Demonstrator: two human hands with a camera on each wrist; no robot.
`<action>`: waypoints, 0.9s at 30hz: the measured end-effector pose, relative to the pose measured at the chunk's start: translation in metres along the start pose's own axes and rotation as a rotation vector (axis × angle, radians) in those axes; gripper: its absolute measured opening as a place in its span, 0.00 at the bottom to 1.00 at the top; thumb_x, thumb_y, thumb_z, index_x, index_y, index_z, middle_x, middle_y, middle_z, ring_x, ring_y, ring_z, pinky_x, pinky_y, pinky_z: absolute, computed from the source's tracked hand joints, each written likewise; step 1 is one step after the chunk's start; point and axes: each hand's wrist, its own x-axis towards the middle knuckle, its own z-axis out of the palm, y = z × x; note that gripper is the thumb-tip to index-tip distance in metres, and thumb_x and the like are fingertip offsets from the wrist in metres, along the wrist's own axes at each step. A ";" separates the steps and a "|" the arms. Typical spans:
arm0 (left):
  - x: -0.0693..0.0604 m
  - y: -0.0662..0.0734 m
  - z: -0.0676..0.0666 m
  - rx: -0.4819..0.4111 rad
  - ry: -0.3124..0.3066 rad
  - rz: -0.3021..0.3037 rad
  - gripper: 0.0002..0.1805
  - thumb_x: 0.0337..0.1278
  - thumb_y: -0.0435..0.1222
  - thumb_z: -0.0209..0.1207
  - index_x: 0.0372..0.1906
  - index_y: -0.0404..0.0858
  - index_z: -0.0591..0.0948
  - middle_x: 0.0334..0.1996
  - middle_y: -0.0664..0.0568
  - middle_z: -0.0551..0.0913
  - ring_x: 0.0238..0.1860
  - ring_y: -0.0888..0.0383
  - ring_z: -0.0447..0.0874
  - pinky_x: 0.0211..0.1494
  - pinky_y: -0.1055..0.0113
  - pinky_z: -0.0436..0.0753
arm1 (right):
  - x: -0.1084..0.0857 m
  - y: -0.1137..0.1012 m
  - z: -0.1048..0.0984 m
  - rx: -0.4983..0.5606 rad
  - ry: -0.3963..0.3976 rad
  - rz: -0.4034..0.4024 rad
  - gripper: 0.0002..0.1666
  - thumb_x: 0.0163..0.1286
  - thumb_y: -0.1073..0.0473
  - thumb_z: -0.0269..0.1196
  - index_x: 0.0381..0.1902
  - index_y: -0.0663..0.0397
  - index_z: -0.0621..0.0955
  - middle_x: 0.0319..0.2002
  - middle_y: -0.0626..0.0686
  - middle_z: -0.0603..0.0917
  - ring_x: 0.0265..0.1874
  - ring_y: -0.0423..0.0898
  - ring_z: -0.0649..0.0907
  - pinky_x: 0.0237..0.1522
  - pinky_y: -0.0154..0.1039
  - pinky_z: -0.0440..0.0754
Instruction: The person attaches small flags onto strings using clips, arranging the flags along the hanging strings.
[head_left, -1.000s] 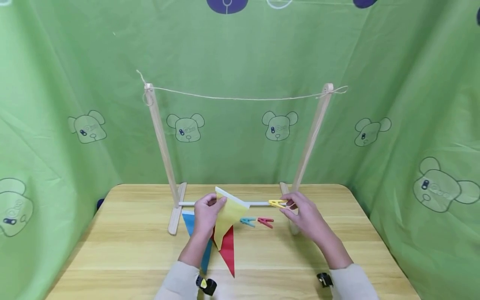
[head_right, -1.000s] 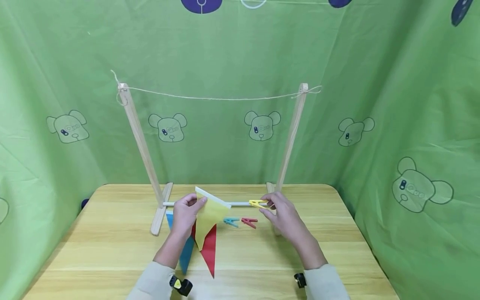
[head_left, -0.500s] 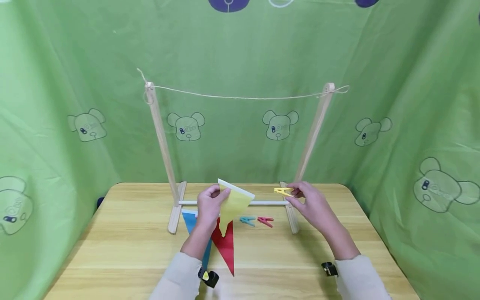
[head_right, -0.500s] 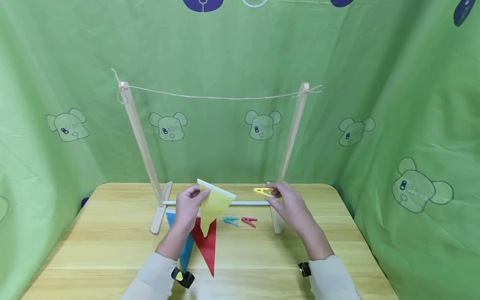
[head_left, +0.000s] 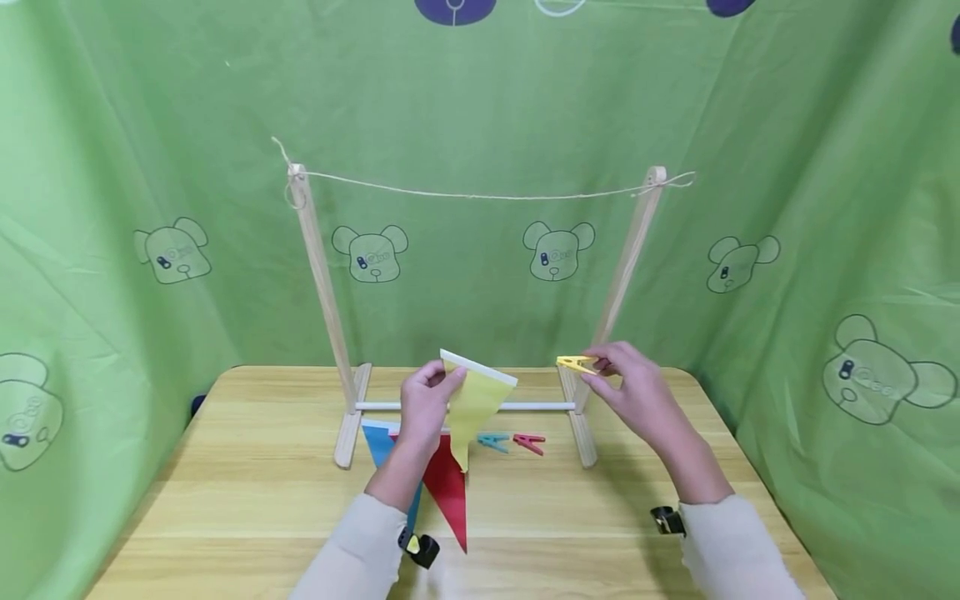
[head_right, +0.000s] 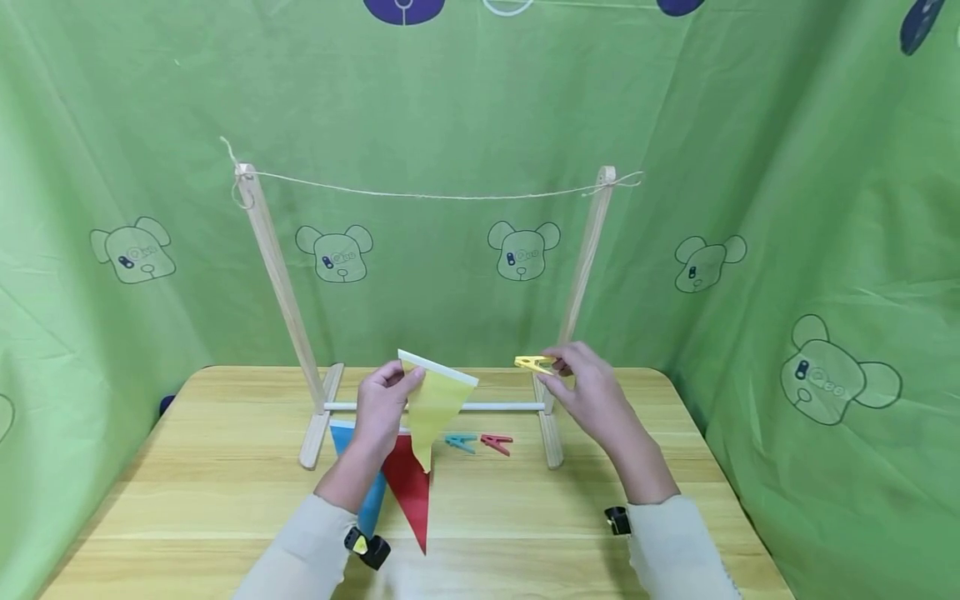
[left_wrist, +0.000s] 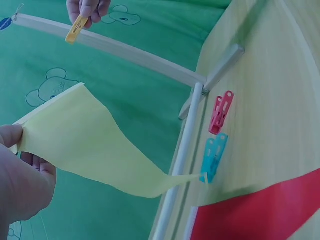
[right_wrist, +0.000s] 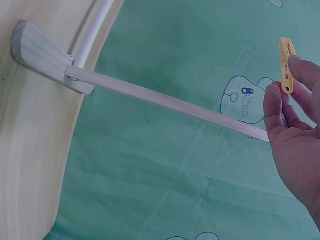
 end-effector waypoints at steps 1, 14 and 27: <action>0.000 0.002 0.001 -0.012 0.001 0.001 0.08 0.58 0.34 0.73 0.38 0.34 0.87 0.27 0.57 0.79 0.31 0.62 0.74 0.32 0.74 0.76 | 0.001 0.000 -0.001 0.000 0.002 -0.003 0.19 0.65 0.66 0.72 0.53 0.62 0.83 0.46 0.59 0.84 0.42 0.52 0.86 0.46 0.52 0.89; 0.007 0.023 0.018 -0.062 -0.031 0.022 0.10 0.57 0.32 0.73 0.42 0.32 0.88 0.31 0.55 0.82 0.35 0.61 0.77 0.38 0.74 0.81 | 0.009 0.003 -0.016 -0.010 0.037 -0.013 0.19 0.64 0.69 0.72 0.53 0.64 0.82 0.46 0.59 0.83 0.41 0.55 0.87 0.45 0.51 0.89; 0.017 0.031 0.029 -0.046 -0.006 0.021 0.10 0.56 0.32 0.73 0.42 0.32 0.88 0.33 0.54 0.82 0.36 0.61 0.78 0.39 0.75 0.82 | 0.021 -0.004 -0.038 -0.057 0.047 -0.009 0.21 0.64 0.68 0.72 0.54 0.63 0.81 0.46 0.57 0.82 0.42 0.54 0.86 0.44 0.49 0.88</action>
